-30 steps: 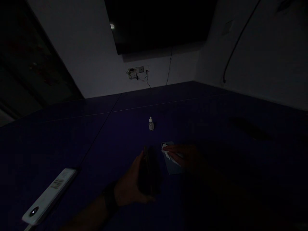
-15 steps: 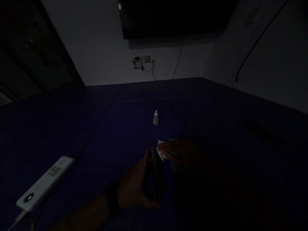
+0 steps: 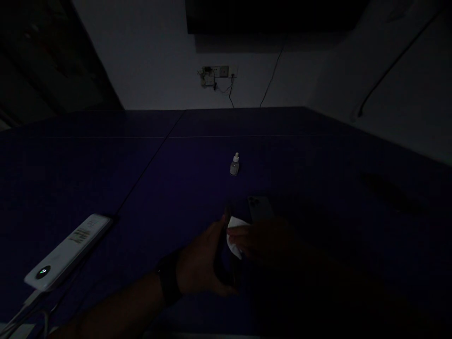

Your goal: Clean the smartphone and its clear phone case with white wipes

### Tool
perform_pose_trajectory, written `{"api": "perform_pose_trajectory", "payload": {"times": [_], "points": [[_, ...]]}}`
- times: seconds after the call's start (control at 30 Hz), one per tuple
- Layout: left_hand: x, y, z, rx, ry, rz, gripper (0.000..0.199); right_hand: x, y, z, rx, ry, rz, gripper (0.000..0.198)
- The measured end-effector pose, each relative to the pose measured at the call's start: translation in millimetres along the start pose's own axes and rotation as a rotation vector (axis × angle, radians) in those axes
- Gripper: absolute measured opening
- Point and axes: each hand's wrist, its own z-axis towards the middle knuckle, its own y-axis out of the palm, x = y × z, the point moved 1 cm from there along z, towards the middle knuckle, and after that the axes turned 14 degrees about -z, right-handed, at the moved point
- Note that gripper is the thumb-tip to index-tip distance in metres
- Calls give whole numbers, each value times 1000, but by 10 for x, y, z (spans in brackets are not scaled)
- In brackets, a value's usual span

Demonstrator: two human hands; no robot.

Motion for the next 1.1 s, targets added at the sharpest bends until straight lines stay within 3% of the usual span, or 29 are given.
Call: {"api": "perform_pose_trajectory", "payload": {"times": [0.1,0.23,0.5,0.67,0.8,0.97,1.1], "points": [[13,-11,19,10,13,-26,134,216,40,152,64,70,24,28],[7,-1,17,21,-9,-42,127,400,116,287,14,122,65,28],[-29,24,-6,48,13,-89,118,356,22,132,-61,65,-43,27],[11,-40,26,-46,41,-31,105,410,90,196,-105,74,47,24],[5,-76,9,-42,55,-37,105,452,142,226,-32,104,140,26],[-45,-120,-9,-53,-3,-93,109,458,-16,164,38,185,94,30],[-50,-138,1,-65,17,-112,107,458,-13,109,-21,121,83,29]]}}
